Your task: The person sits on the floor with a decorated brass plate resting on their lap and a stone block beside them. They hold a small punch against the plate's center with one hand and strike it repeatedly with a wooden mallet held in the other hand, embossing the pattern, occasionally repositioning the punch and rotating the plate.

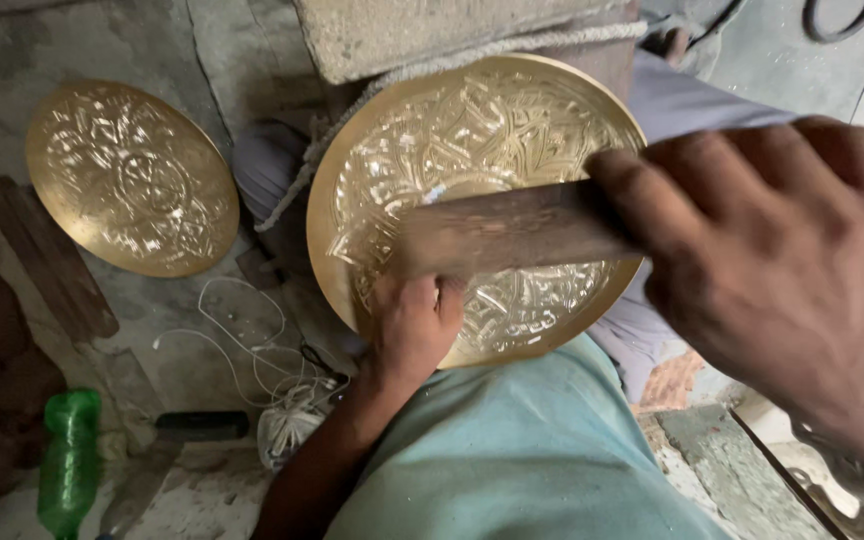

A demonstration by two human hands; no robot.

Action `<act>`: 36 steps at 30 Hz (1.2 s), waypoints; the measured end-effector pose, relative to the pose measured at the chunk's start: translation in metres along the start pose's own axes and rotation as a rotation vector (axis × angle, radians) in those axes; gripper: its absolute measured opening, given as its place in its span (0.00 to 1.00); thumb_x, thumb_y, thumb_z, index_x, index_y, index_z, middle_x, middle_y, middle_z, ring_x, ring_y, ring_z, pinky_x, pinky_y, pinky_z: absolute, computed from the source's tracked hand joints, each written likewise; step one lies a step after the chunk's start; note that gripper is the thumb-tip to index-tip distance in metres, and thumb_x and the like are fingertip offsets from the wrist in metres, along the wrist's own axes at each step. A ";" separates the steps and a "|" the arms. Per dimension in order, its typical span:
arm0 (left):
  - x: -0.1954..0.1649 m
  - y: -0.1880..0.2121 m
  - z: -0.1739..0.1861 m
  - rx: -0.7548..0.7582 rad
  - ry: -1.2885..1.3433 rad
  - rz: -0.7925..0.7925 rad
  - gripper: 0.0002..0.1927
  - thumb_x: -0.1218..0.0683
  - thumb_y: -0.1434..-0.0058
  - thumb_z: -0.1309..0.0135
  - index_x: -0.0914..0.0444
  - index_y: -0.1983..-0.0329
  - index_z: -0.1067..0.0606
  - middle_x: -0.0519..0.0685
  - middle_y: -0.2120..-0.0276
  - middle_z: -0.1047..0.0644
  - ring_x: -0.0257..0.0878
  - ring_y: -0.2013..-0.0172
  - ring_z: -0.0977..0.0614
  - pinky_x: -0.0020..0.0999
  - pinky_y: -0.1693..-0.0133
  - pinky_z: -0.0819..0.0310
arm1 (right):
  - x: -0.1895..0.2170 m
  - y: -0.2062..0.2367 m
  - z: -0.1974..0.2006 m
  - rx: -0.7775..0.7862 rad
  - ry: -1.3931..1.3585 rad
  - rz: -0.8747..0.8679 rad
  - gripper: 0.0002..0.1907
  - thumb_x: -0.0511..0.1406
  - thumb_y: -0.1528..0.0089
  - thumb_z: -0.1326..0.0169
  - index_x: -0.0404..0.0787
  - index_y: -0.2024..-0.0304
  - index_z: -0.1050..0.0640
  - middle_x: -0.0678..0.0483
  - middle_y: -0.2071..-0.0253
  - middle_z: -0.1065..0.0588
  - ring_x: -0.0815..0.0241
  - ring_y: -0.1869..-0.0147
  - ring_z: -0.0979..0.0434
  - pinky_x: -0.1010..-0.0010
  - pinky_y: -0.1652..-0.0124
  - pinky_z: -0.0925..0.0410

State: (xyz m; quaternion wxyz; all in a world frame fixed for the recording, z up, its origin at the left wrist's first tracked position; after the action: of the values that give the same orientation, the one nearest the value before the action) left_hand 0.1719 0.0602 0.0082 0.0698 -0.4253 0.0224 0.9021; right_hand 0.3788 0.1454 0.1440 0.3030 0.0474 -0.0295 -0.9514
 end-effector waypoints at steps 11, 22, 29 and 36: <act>0.002 -0.005 0.000 0.075 0.149 0.039 0.14 0.54 0.32 0.42 0.67 0.49 0.27 0.54 0.63 0.23 0.50 0.63 0.17 0.45 0.63 0.22 | -0.001 0.007 0.012 0.203 0.021 -0.120 0.21 0.34 0.40 0.40 0.47 0.43 0.22 0.52 0.55 0.22 0.52 0.52 0.19 0.58 0.47 0.29; -0.009 -0.021 0.005 0.203 0.223 -0.031 0.12 0.52 0.32 0.41 0.61 0.50 0.26 0.51 0.64 0.23 0.48 0.64 0.17 0.43 0.64 0.22 | -0.006 0.033 -0.006 0.024 -0.223 -0.304 0.24 0.26 0.40 0.41 0.41 0.41 0.29 0.46 0.59 0.24 0.46 0.59 0.20 0.53 0.59 0.27; -0.017 -0.057 -0.001 0.609 0.175 -0.219 0.13 0.54 0.36 0.41 0.59 0.49 0.25 0.51 0.66 0.22 0.50 0.65 0.16 0.45 0.65 0.22 | 0.012 0.107 -0.048 -0.008 -0.478 -0.894 0.28 0.29 0.43 0.42 0.42 0.39 0.27 0.50 0.61 0.24 0.53 0.63 0.24 0.60 0.59 0.32; -0.029 -0.069 -0.016 0.931 0.134 -0.384 0.16 0.60 0.36 0.47 0.54 0.46 0.24 0.47 0.66 0.19 0.44 0.65 0.14 0.41 0.65 0.21 | 0.068 0.175 -0.090 -0.501 -0.942 -1.081 0.26 0.31 0.35 0.44 0.39 0.37 0.36 0.48 0.50 0.24 0.50 0.50 0.22 0.62 0.48 0.29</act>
State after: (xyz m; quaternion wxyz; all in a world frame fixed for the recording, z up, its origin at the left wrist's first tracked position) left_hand 0.2125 0.1242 0.0218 0.4150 -0.4024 0.3477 0.7382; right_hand 0.4335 -0.0392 0.0646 -0.2482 -0.4260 0.0883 -0.8655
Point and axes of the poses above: each hand's wrist, its own y-axis away from the middle knuckle, its own z-axis out of the back of the hand, x = y × z, the point moved 4 cm from there along -y, towards the middle knuckle
